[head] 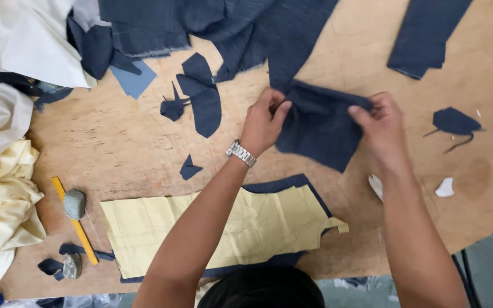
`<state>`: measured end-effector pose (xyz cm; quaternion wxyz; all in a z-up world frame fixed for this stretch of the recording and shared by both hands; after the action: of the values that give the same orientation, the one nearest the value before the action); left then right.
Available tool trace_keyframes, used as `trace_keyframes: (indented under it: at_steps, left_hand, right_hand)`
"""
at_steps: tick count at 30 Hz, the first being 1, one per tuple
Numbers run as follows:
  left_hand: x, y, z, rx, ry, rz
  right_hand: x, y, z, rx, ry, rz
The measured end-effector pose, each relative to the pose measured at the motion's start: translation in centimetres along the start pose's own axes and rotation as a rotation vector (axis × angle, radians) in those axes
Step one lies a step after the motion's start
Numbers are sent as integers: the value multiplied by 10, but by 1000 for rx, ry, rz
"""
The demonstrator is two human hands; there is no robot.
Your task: Cutting denim fabric according to paper patterns using tailor scissors and marking the cut pieces.
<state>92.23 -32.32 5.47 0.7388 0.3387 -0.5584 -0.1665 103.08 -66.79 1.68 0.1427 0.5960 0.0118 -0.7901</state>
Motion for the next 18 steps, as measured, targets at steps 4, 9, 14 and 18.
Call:
trace_keyframes:
  at_steps: [4, 9, 14, 18]
  left_hand:
    - [43, 51, -50, -57, -88, 153]
    - [1, 79, -72, 242, -185, -302]
    - [-14, 102, -112, 318, -151, -323]
    - [-34, 133, -164, 303, -48, -436]
  right_hand:
    - [-69, 69, -45, 128, 250, 287]
    - [-190, -16, -94, -8, 722, 654]
    - [-216, -134, -197, -194, 820, 590]
    - [-217, -186, -237, -246, 445, 783]
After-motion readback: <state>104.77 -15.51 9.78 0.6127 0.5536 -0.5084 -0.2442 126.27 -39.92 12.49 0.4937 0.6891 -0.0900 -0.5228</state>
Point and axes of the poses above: each hand's wrist, its own z-axis away from the middle knuckle, its own y-axis out of the back of the hand, x = y × z, the point moved 9 cm from there along -z, towards the middle knuckle, and after that the axes turned 13 degrees about -z, right-handed, at the moved point
